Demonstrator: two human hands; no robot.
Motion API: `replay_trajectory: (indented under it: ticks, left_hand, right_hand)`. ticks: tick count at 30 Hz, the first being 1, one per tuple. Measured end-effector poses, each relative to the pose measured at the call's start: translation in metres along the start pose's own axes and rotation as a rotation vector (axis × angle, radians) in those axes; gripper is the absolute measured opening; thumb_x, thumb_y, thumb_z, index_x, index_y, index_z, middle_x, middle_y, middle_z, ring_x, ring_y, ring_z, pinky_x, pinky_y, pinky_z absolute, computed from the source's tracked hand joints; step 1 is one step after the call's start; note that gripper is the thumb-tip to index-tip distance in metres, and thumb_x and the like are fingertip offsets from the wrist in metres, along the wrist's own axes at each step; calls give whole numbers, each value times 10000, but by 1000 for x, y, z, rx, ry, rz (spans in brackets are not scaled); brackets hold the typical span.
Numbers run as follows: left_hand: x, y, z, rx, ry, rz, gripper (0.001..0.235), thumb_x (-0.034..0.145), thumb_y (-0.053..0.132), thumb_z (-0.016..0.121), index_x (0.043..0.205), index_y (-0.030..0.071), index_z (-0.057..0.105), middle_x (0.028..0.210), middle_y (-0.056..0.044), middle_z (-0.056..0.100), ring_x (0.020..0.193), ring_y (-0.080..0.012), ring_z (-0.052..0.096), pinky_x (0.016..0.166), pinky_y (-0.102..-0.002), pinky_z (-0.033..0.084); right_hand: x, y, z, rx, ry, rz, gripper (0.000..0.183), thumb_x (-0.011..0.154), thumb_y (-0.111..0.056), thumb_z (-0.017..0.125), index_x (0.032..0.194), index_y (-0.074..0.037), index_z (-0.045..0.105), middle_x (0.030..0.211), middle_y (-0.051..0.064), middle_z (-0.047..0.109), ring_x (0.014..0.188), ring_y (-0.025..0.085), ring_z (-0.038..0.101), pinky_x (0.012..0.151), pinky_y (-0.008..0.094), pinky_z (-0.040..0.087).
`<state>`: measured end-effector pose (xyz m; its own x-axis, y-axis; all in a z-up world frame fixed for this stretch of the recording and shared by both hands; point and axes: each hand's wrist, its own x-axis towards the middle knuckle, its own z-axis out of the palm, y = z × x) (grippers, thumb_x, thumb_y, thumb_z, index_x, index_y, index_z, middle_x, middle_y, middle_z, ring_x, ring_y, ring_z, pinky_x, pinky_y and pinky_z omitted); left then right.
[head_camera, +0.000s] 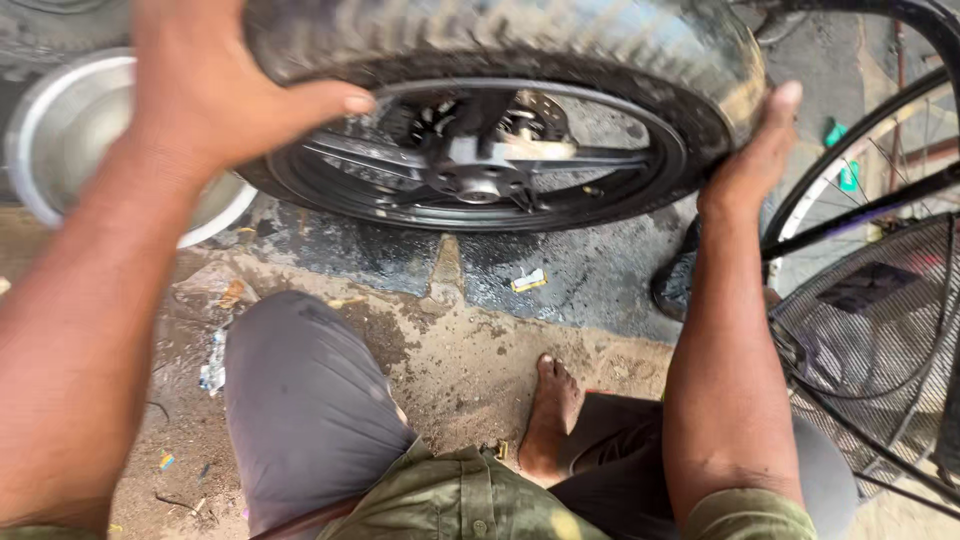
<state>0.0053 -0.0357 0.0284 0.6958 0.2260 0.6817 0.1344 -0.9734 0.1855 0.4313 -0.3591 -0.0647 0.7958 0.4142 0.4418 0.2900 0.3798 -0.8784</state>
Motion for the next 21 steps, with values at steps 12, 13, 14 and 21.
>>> replay_trajectory:
  ticks: [12, 13, 14, 21]
  left_hand:
    - [-8, 3, -45, -314, 216, 57, 562, 955, 401, 857, 1202, -46, 625, 1147, -156, 675, 1020, -287, 653, 928, -375, 524]
    - [-5, 2, -46, -411, 194, -34, 620, 965, 478, 885, 1223, -31, 644, 1140, -128, 693, 1026, -255, 670, 925, -369, 535]
    - [0, 2, -40, -375, 227, -51, 679, 953, 516, 905, 1251, -32, 637, 1161, -132, 689, 1064, -258, 666, 949, -389, 532]
    - [-52, -1, 78, -427, 153, -398, 911, 859, 509, 869, 1497, -16, 487, 1362, -249, 643, 1307, -418, 624, 1112, -517, 492]
  right_hand:
    - [1, -71, -73, -527, 195, -339, 579, 1145, -483, 487, 1215, 60, 676, 1129, 145, 641, 1038, 257, 580, 937, 417, 483]
    - [8, -79, -69, -593, 178, -383, 558, 1158, -463, 481, 1202, 55, 683, 1109, 136, 638, 1018, 248, 569, 917, 412, 472]
    - [16, -86, -62, -661, 155, -430, 538, 1171, -443, 476, 1189, 50, 689, 1088, 128, 636, 998, 239, 559, 896, 406, 461]
    - [18, -125, -2, -984, -86, -574, 467, 1260, -303, 438, 1096, 17, 735, 948, 66, 617, 861, 175, 482, 753, 370, 383]
